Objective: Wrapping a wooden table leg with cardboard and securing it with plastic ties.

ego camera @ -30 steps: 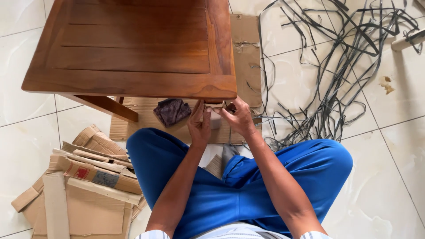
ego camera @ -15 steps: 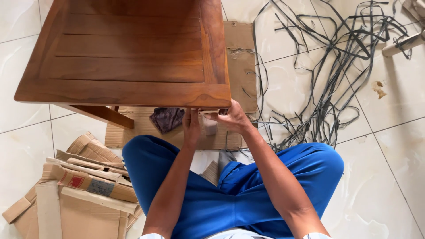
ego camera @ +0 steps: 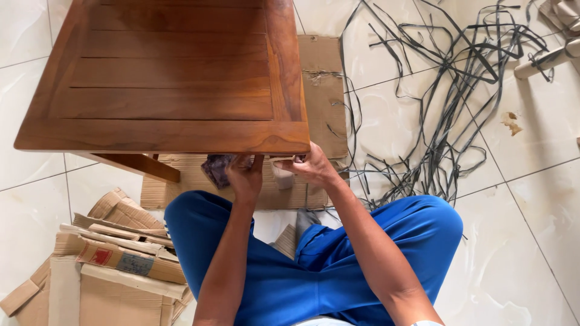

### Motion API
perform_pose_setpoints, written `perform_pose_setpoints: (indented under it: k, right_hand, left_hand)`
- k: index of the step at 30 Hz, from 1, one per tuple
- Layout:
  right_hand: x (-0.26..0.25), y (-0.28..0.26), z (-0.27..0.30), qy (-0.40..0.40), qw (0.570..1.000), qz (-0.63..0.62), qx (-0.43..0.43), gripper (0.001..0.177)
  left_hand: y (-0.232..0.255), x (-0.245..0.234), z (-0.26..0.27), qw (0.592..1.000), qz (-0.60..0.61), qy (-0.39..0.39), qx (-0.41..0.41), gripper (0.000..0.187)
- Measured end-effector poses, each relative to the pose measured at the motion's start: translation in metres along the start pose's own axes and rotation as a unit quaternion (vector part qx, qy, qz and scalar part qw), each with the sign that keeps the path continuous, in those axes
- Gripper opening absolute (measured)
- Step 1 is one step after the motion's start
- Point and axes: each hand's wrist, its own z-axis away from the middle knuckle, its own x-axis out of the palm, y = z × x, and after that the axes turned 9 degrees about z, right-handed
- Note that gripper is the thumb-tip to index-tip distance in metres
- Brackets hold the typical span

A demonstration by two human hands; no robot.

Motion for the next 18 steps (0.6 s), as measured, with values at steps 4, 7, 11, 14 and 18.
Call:
perform_pose_setpoints:
  k: [4, 7, 11, 14, 18]
  right_hand:
    - [0.001, 0.009, 0.004, 0.009, 1.000, -0.010, 0.002, 0.033]
    - [0.003, 0.015, 0.005, 0.013, 1.000, 0.002, -0.014, 0.029]
    - [0.009, 0.011, 0.010, 0.034, 0.999, 0.031, -0.030, 0.029]
    - [0.010, 0.013, 0.013, 0.057, 0.995, 0.066, -0.043, 0.029]
    - [0.009, 0.029, 0.014, 0.086, 0.988, 0.113, -0.057, 0.033]
  left_hand:
    - [0.061, -0.015, -0.012, 0.998, -0.042, -0.031, 0.037, 0.003]
    - [0.078, -0.022, -0.014, 0.996, -0.069, -0.036, 0.053, 0.002]
    - [0.098, -0.031, -0.009, 0.990, -0.094, -0.044, 0.096, 0.014]
    - [0.096, -0.032, 0.004, 0.993, -0.075, -0.063, 0.066, 0.013]
    - [0.079, -0.021, 0.031, 0.983, 0.102, -0.109, -0.104, 0.013]
